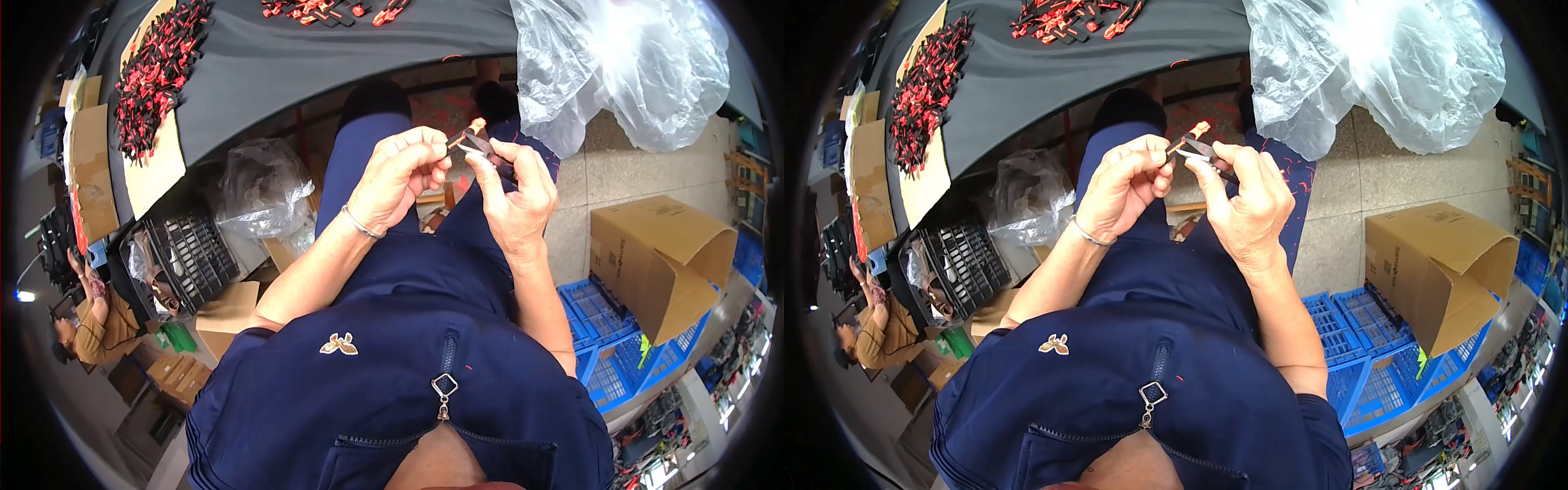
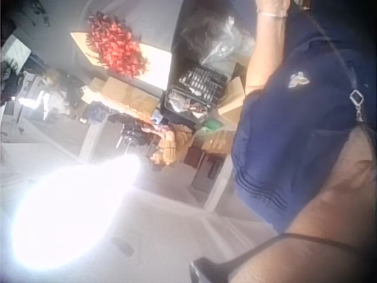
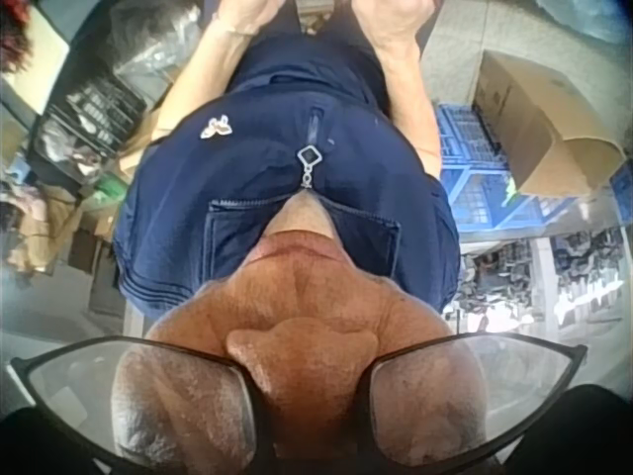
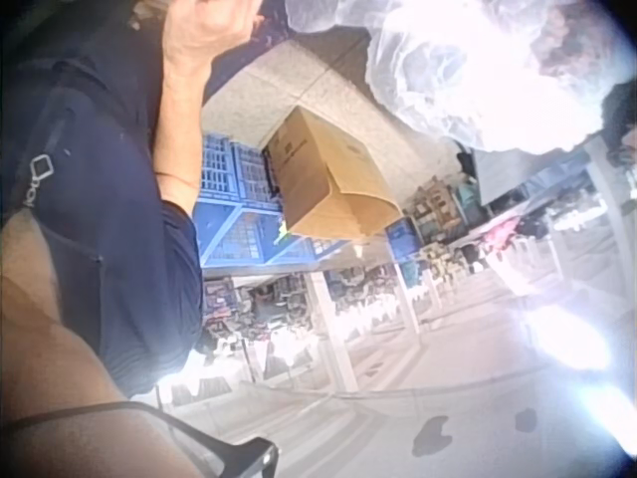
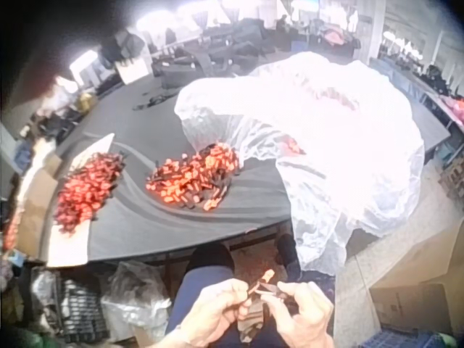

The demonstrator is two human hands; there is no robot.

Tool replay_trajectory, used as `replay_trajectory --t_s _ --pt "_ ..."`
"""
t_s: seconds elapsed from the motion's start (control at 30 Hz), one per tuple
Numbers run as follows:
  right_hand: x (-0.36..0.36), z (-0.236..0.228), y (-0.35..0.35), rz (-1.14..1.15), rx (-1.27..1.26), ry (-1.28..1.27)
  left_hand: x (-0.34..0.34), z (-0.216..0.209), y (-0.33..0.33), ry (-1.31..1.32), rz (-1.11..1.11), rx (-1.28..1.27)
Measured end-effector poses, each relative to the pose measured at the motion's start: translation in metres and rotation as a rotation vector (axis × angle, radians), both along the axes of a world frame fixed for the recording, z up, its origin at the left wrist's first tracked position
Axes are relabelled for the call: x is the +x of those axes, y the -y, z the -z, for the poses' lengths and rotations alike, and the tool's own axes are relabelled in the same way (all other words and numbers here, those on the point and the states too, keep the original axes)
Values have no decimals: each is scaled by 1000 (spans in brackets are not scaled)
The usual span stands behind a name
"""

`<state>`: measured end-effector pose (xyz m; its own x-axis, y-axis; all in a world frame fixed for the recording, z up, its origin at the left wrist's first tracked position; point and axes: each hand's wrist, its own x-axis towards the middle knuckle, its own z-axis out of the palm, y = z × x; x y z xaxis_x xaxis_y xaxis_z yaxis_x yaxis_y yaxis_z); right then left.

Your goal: The person uses a pair of pliers to trim and process small red and black components, picking them from a pile and placing them onto the table surface after manipulation.

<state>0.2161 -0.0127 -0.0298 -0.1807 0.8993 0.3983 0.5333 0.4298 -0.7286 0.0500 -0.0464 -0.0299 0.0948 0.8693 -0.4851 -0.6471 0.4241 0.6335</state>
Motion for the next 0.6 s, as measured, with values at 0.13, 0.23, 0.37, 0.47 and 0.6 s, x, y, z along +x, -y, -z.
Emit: replay_trajectory --t_s 0.13,0.23,0.37,0.47,0.6 --pt "0 11 3 -82 -316 -283 1 5 0 31 0 -18" --pt "6 15 1 -197 -671 -643 4 0 -1 22 59 10" --pt "12 16 0 -235 -811 -794 10 -7 -5 -52 94 16" --pt "11 12 1 -140 -701 -620 11 -2 -3 -48 54 -14" --pt "10 8 2 -58 -611 -479 13 1 0 -24 26 11"
